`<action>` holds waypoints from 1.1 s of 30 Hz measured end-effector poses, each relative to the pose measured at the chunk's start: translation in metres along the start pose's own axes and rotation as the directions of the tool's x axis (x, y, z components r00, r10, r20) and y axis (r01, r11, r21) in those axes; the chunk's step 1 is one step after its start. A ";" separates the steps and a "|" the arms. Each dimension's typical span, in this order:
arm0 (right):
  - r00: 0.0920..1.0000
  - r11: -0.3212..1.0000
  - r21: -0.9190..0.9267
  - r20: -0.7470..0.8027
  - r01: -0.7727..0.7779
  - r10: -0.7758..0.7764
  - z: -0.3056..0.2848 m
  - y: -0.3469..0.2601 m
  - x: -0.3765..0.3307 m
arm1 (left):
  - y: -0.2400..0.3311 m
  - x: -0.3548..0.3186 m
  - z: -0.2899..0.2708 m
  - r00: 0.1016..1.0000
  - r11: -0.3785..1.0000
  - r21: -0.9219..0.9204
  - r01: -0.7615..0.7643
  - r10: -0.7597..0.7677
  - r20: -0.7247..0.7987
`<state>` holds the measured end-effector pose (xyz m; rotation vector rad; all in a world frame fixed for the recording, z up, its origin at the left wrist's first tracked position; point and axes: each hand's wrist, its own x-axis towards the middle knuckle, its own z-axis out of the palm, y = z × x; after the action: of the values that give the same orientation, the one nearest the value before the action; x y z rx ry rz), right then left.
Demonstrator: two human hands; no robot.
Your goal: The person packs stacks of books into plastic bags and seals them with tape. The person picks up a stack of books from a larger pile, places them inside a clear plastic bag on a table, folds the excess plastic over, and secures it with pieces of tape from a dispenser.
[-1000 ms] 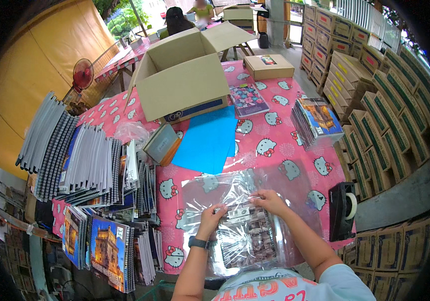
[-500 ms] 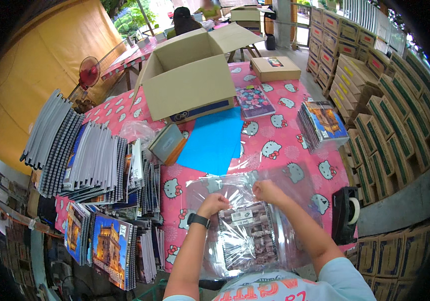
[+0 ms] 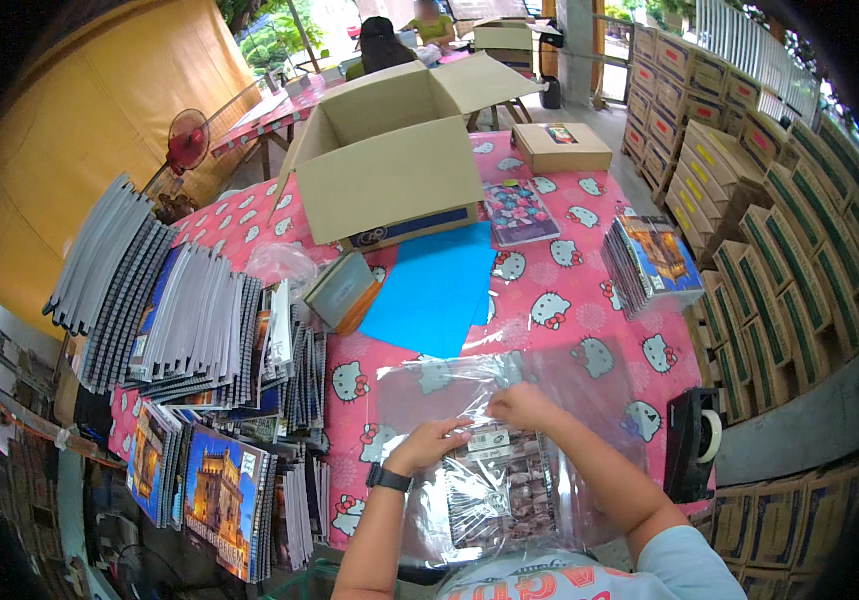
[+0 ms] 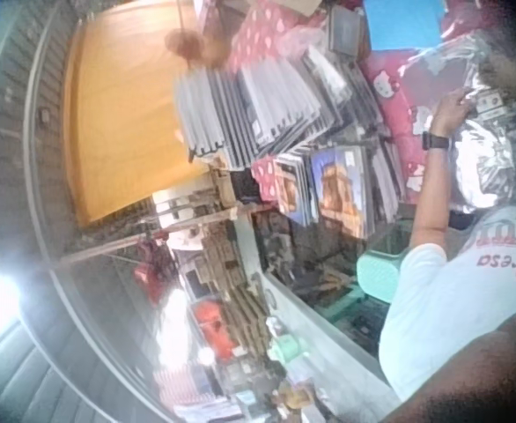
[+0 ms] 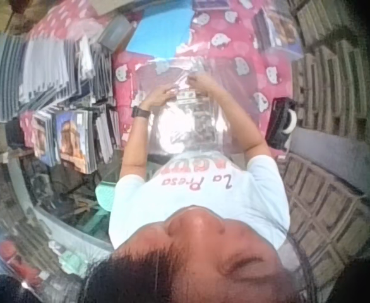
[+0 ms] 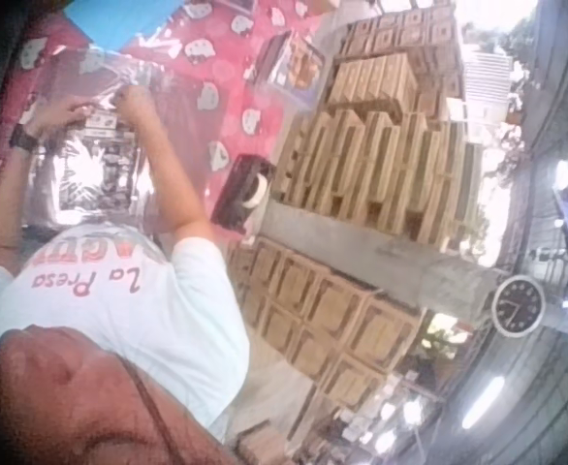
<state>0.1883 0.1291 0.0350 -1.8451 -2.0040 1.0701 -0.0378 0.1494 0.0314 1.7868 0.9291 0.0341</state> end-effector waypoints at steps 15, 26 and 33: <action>0.858 0.876 -0.243 -0.213 0.417 -0.468 0.014 -0.018 -0.017 | -0.021 -0.004 0.023 0.920 0.989 -0.144 -0.023 -0.035 -0.390; 0.684 0.821 -0.388 -0.460 0.420 -0.567 0.036 -0.001 -0.129 | 0.035 -0.022 0.080 0.747 0.737 0.675 -0.044 0.473 -0.468; 0.140 0.901 0.364 -0.905 -0.237 0.403 -0.017 0.133 -0.326 | 0.031 -0.028 0.084 0.638 0.774 0.621 -0.126 0.542 -0.546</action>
<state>0.3645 -0.1747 0.0642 -2.0472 -0.7061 -0.1157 -0.0031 0.0618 0.0316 2.5464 1.1709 0.8628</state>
